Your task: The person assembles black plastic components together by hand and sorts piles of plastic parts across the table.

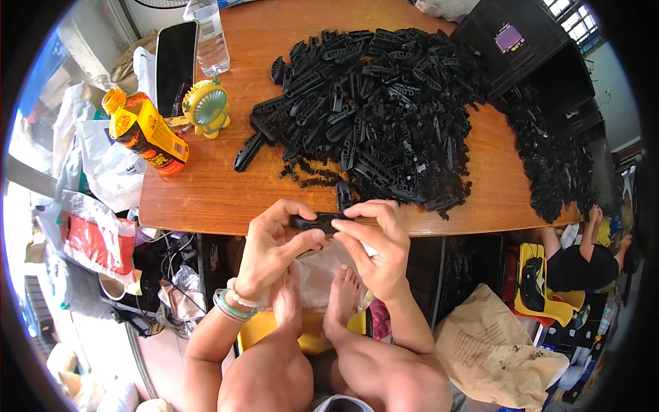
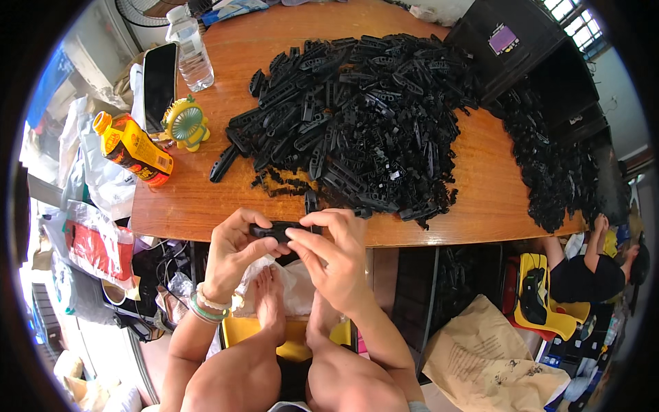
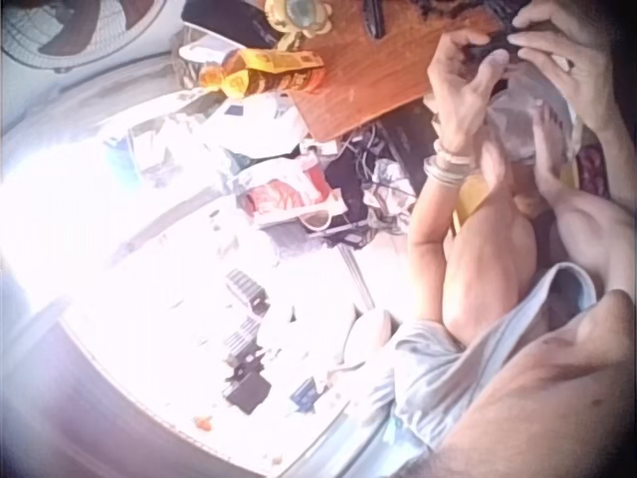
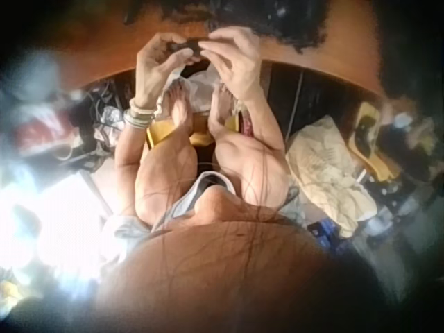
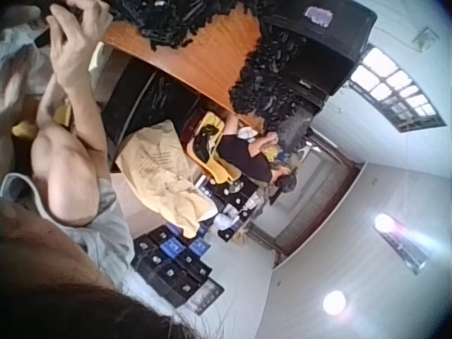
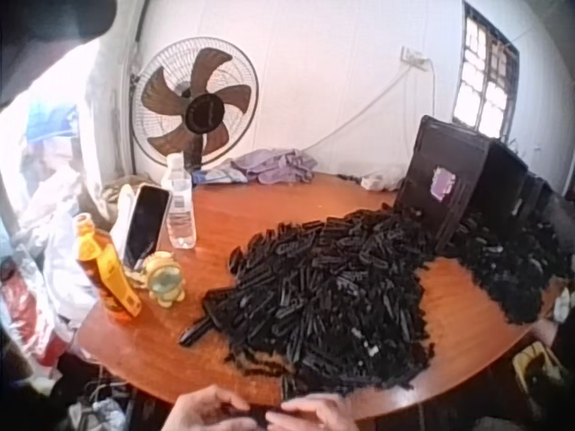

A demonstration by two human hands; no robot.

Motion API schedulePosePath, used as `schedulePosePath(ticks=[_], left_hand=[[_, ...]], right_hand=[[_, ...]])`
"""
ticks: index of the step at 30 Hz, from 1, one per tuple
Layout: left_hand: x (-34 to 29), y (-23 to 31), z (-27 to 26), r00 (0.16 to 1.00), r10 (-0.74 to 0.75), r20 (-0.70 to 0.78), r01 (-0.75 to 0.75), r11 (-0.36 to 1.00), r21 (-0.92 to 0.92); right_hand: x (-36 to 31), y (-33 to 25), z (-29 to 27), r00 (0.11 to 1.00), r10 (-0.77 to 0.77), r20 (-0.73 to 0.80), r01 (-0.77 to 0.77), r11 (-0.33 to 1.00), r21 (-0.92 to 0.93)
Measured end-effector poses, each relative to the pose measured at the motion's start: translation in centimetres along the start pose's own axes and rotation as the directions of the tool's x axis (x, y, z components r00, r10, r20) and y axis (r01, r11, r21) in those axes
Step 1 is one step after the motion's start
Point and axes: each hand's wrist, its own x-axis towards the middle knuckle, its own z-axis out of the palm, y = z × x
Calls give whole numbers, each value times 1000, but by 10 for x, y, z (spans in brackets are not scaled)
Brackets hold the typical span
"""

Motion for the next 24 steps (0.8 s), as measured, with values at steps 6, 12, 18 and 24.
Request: schedulePosePath(ticks=[6, 12, 18, 24], left_hand=[[-17, -3, 0, 1000, 18, -18, -14, 984, 180], [-14, 12, -5, 989, 41, 145, -112, 845, 523], [60, 18, -18, 850, 522, 65, -309, 397, 864], [117, 17, -9, 838, 449, 310, -303, -90, 949]], right_hand=[[-14, -16, -8, 882, 383, 274, -437, 882, 176], [-28, -1, -29, 754, 373, 542, -551, 807, 211], [-19, 11, -12, 884, 349, 311, -392, 916, 85], [40, 41, 27, 992, 29, 124, 26, 906, -423]])
